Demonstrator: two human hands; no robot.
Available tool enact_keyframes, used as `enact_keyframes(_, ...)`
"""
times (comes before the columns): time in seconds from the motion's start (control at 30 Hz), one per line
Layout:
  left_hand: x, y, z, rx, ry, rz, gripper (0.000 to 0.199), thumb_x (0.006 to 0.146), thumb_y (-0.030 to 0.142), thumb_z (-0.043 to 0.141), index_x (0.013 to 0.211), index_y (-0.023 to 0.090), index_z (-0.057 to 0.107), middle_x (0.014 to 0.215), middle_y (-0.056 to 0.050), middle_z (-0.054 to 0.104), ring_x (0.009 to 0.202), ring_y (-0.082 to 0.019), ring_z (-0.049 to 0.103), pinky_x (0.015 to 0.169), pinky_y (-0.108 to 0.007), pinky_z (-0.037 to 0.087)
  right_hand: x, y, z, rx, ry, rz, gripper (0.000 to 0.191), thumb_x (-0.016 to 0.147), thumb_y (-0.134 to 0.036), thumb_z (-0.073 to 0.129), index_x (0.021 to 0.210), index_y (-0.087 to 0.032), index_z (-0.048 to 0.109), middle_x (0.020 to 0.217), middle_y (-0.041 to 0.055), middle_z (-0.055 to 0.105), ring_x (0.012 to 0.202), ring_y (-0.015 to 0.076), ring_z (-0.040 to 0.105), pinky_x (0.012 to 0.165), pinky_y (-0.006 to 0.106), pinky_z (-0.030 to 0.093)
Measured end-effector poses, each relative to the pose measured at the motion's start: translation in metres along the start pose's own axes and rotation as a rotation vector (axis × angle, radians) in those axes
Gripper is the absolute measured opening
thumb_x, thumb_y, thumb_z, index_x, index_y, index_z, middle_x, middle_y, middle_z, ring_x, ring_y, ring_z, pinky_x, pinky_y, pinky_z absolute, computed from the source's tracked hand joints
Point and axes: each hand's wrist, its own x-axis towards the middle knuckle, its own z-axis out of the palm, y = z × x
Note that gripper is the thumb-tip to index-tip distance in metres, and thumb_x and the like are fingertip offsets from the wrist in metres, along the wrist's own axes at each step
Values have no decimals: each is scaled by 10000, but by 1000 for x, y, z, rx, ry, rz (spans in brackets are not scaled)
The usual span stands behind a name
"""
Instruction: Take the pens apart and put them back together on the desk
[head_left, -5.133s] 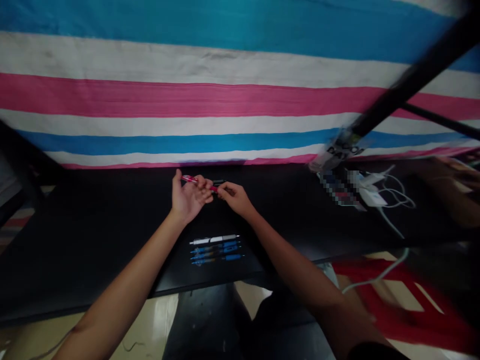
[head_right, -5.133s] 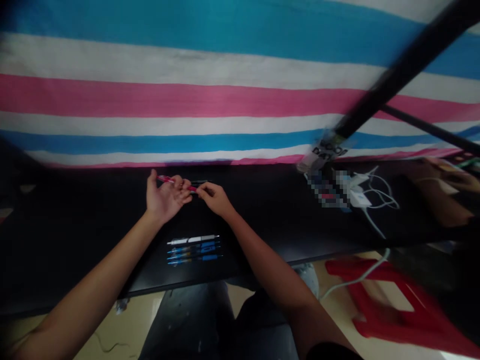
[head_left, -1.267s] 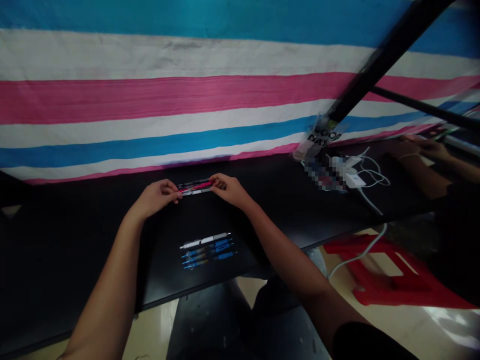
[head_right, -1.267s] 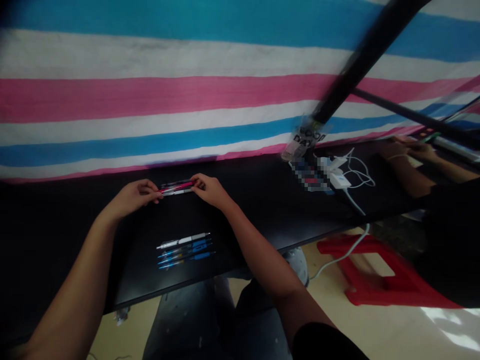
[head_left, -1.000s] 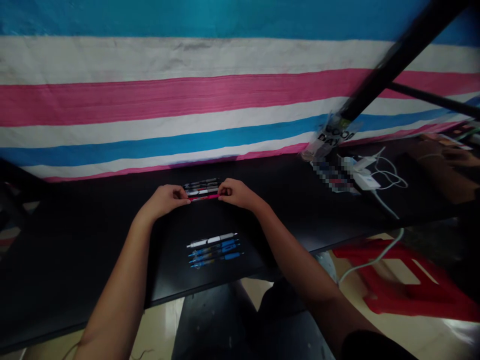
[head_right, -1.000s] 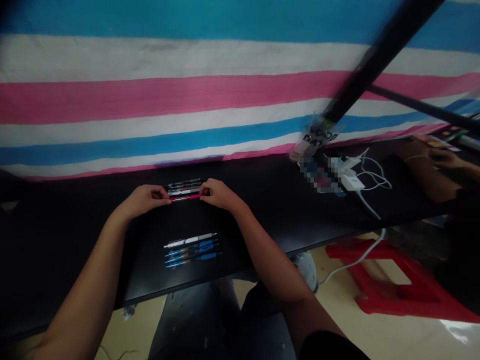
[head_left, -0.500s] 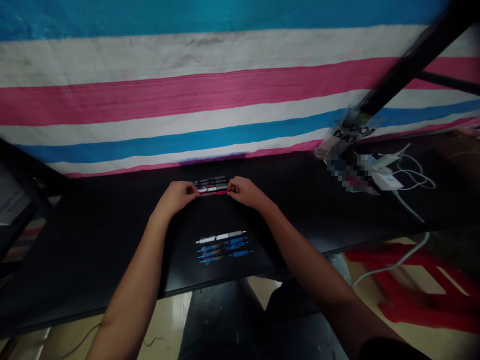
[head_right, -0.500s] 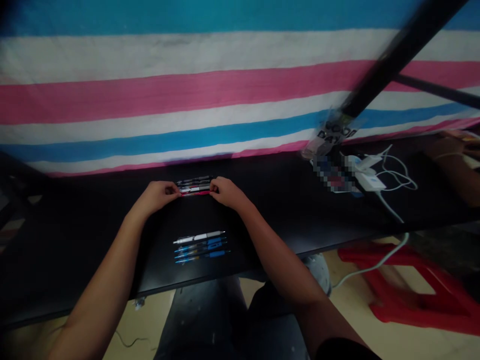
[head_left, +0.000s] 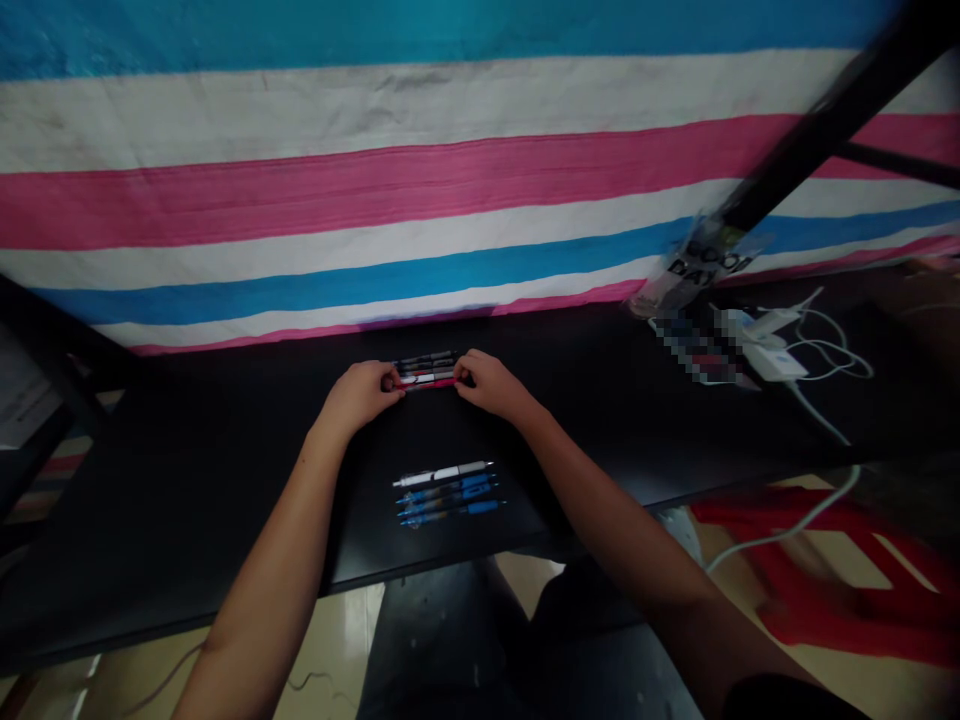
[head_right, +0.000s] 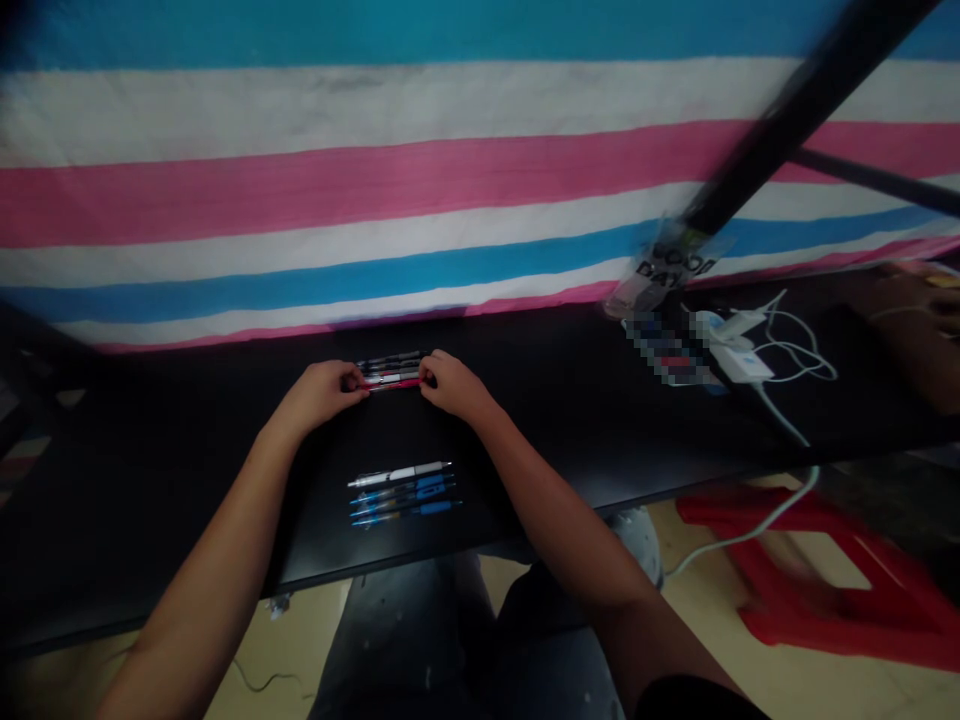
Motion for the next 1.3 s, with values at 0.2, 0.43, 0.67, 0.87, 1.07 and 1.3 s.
enact_keyframes(0.2, -1, 1, 2, -21, 68, 19, 23, 730, 202, 697, 747, 207, 684, 734, -35, 637, 674, -190, 547, 629, -285, 357, 1, 0, 2, 23, 37, 23, 80, 822, -111, 654, 826, -181, 615, 879, 28, 566, 778, 161, 542, 697, 274, 398)
enact_keyframes(0.43, -4, 16, 3, -275, 7, 36, 149, 780, 331, 742, 810, 187, 712, 736, -25, 649, 687, -175, 574, 649, -281, 412, 1, -3, -6, 51, 119, -11, 66, 832, -124, 637, 845, -186, 621, 839, 24, 570, 714, 158, 509, 689, 289, 397)
enact_keyframes(0.67, -18, 58, 18, -430, -543, 153, 270, 718, 411, 831, 843, 181, 764, 794, -44, 714, 740, -194, 627, 660, -289, 457, 2, -2, -9, 82, 190, 6, 62, 877, -169, 587, 877, -183, 647, 797, 31, 579, 723, 174, 520, 698, 308, 407)
enact_keyframes(0.87, -20, 63, 31, -253, -597, 358, 174, 761, 347, 800, 825, 189, 763, 840, -46, 673, 810, -200, 620, 701, -284, 444, 2, -5, -9, 87, 184, -7, 78, 888, -179, 575, 865, -185, 649, 779, 20, 566, 702, 162, 513, 693, 299, 404)
enact_keyframes(1.07, -17, 53, 25, -152, -474, 278, 184, 808, 350, 740, 866, 177, 754, 855, -52, 670, 781, -199, 604, 691, -289, 428, 2, -6, -10, 96, 202, -3, 94, 888, -171, 568, 840, -182, 648, 744, 13, 553, 669, 154, 502, 658, 292, 383)
enact_keyframes(1.3, -13, 49, 24, -6, -433, 221, 106, 838, 271, 700, 842, 166, 688, 837, -49, 671, 767, -200, 606, 674, -281, 407, 3, -6, -10, 155, 207, 26, 176, 916, -265, 572, 806, -162, 662, 711, 13, 612, 641, 137, 535, 625, 267, 374)
